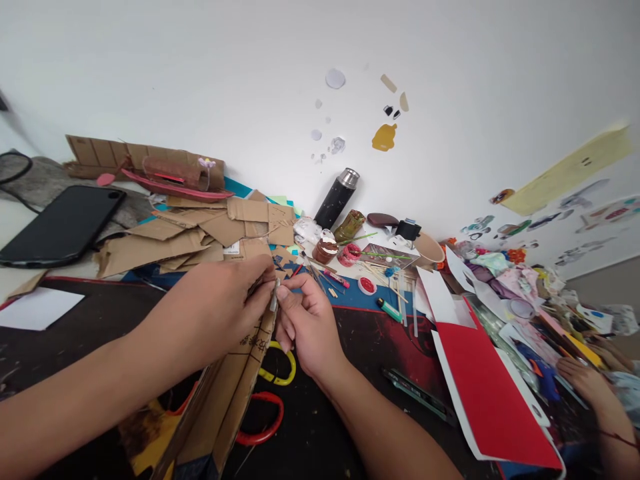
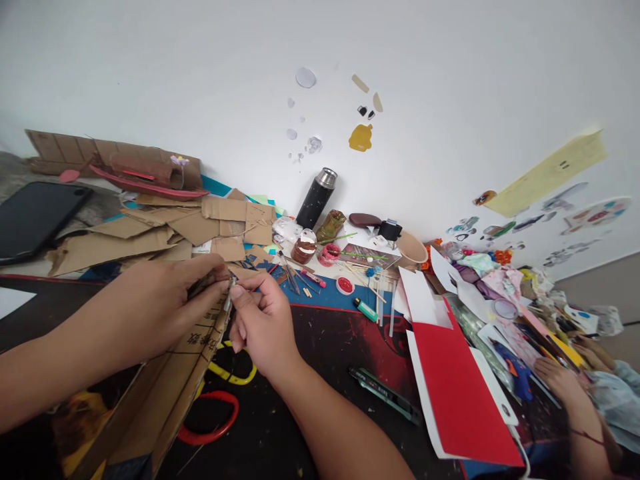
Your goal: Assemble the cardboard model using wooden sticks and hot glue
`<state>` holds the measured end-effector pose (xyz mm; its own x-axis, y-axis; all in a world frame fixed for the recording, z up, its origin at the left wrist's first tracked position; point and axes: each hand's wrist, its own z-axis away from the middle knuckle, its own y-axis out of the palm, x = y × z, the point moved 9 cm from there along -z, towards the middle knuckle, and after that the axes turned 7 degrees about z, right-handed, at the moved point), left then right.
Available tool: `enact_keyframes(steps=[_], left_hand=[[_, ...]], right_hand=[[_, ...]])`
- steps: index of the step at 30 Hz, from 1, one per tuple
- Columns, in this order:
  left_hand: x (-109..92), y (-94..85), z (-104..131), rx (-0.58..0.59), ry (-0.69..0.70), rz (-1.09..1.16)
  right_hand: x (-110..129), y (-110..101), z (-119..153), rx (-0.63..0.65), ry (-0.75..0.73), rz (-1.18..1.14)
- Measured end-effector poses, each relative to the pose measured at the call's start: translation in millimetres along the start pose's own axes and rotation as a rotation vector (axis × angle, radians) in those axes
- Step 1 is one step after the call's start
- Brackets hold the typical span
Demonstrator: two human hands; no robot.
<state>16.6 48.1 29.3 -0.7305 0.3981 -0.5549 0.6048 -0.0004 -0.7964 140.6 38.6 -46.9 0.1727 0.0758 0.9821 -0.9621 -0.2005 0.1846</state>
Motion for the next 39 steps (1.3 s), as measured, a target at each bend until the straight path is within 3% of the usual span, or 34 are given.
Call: enact_keyframes(steps=[17,39], left_hand=[[-3.8,-3.9,0.6,0.036,-0.026,-0.005],[-1.4,-2.1,4.3,-0.07,0.046,-0.005]], right_hand=[[2.4,1.4,0.0,0.018,-0.008,-0.029],[3.7,2.7,1.2,0.027,-0.007,-0.025]])
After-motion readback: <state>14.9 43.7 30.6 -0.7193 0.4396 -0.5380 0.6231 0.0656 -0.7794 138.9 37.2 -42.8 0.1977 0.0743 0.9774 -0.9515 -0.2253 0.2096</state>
